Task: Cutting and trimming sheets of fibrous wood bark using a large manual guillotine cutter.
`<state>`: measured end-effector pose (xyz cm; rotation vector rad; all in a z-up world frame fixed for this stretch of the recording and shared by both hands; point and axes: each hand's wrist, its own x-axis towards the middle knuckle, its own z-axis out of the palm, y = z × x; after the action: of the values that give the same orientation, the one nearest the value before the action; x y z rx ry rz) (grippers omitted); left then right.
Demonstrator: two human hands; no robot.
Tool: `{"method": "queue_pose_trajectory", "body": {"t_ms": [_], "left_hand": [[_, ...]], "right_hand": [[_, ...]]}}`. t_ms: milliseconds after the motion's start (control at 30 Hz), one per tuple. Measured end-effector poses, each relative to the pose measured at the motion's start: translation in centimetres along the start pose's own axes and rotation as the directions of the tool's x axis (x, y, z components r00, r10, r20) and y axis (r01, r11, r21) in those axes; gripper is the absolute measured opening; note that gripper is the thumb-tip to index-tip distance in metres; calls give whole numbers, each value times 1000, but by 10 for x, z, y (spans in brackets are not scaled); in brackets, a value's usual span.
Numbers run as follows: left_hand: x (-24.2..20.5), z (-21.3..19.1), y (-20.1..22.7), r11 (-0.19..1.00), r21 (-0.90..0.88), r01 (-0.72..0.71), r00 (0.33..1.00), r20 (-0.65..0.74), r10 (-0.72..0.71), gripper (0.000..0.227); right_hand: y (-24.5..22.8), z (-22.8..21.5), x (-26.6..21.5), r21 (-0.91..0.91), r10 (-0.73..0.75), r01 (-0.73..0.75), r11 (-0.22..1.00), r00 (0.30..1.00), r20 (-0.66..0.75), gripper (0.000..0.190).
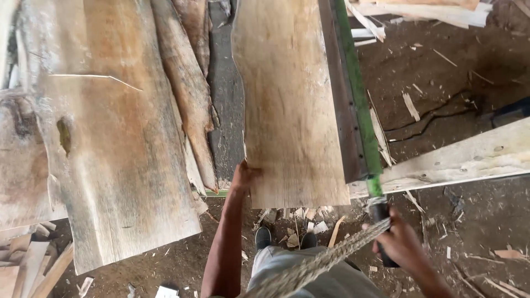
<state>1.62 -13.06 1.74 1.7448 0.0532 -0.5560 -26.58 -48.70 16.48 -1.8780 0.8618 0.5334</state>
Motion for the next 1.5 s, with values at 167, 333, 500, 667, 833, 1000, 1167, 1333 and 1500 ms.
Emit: {"method": "queue_pose_trajectory", "body": {"t_ms": [167, 333, 500, 667, 833, 1000, 1167, 1333, 1500], "left_hand": [[45, -11, -71, 998, 43, -48, 999, 25, 47, 29], [47, 0, -88, 993, 7, -121, 993, -1, 121, 30], [46, -7, -73, 998, -60, -32, 999, -2, 32, 24], [0, -29, -1, 982, 14, 188, 982, -34, -188, 27], [13, -69, -25, 976, -71, 207, 977, -31, -209, 36], [-1, -57, -24, 932, 351, 91, 971, -240, -4, 71], [-39, 76, 7, 497, 856, -144, 797, -198, 571, 79], [-39, 182, 35, 342, 887, -310, 905, 165, 393, 75], [-33, 199, 52, 395, 897, -197, 976, 142, 165, 71]], "right_hand": [[33, -1, 10, -190, -363, 337, 922, 924, -121, 45], [75, 82, 81, -114, -35, 7, 993, 969, -246, 53], [89, 86, 92, 52, -135, 146, 988, 977, -166, 57], [17, 37, 30, 118, -47, 56, 991, 996, -74, 58], [-7, 17, 5, 80, -70, 73, 994, 997, -43, 59], [5, 18, 5, 95, -128, 133, 987, 990, -58, 61], [25, 17, 8, 207, -111, 127, 970, 990, -84, 61], [63, 17, 17, 463, -213, 234, 855, 972, -96, 74], [118, 53, 83, 874, -617, 384, 297, 776, -131, 70]]}}
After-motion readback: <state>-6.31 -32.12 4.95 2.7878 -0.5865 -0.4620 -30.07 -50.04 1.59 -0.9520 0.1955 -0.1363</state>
